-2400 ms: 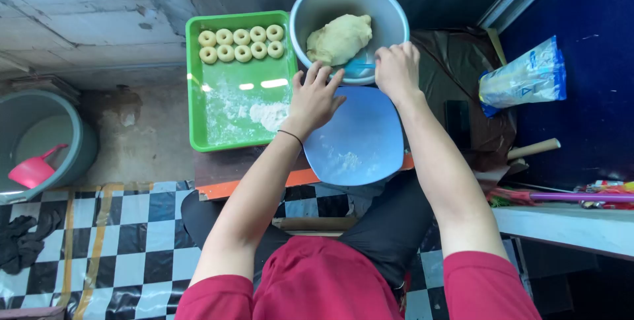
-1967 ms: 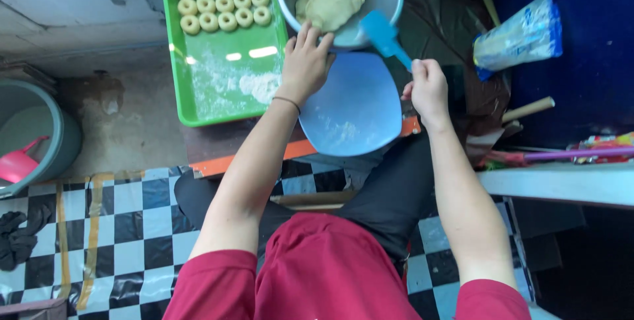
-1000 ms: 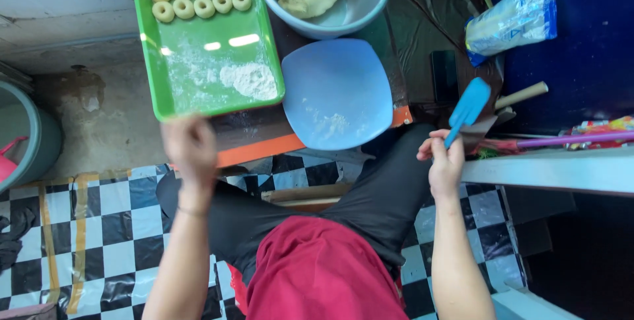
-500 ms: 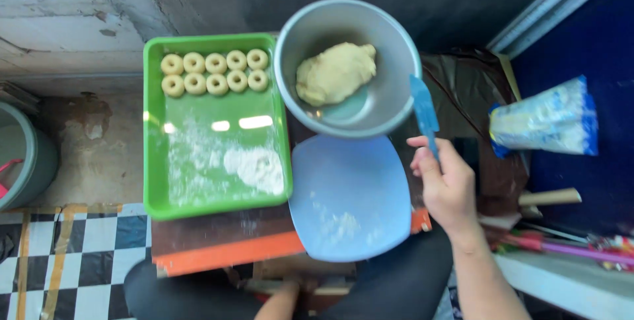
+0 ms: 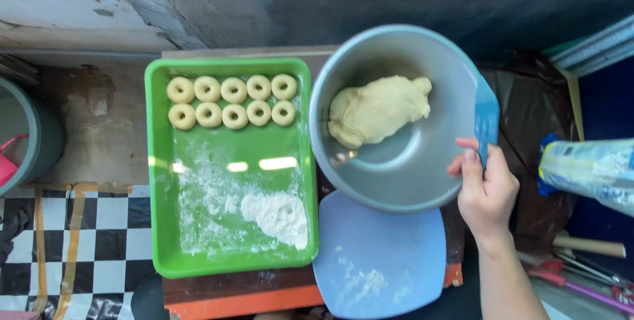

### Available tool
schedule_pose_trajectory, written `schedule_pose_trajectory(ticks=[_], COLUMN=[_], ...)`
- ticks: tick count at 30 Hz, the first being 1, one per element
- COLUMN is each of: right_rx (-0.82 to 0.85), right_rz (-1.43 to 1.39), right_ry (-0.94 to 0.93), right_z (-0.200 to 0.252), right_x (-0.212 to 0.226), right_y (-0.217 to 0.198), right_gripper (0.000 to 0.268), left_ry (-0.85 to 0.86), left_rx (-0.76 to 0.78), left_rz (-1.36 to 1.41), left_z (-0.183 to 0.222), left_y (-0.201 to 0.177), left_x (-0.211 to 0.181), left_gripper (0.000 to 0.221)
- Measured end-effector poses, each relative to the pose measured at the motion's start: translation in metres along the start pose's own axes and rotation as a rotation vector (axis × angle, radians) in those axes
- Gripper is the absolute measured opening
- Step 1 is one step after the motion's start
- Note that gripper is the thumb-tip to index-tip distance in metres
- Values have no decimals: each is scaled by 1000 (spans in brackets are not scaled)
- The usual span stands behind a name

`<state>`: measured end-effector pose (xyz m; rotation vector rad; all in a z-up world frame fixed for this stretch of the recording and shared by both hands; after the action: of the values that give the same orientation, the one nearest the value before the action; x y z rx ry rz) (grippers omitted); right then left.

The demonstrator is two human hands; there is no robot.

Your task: Shaping dough into small balls and rings to make donuts.

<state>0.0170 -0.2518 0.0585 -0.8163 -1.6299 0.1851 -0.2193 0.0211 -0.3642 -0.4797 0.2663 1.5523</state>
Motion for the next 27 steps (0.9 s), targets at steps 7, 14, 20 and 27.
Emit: schedule_pose_trajectory(ticks=[7, 14, 20, 27], right_rx=[-48, -82, -22, -92], right_rz=[-106, -371, -219, -120], right_ry=[-109, 79, 228, 276], right_z=[11, 67, 92, 70], right_x=[0, 12, 18, 8], right_y=[1, -28, -57, -41], right_gripper=[22, 21, 25, 24], left_ry=[47, 215, 425, 818], left_rx=[-98, -376, -513, -1149], left_rz=[-4, -5, 324, -32], left_z=[113, 200, 382, 408], left_y=[-75, -77, -134, -262], left_x=[-61, -37, -107, -229], left_gripper=[66, 49, 21, 27])
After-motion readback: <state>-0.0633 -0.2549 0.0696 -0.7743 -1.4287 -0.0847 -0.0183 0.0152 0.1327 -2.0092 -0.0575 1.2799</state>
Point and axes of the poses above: each hand's wrist, its own z-axis away from the middle knuckle, its own y-axis out of the palm, x = y × z, the point moved 2 cm from there along -z, towards the middle knuckle, and after that the axes turned 7 degrees about -z, right-handed, at the moved point
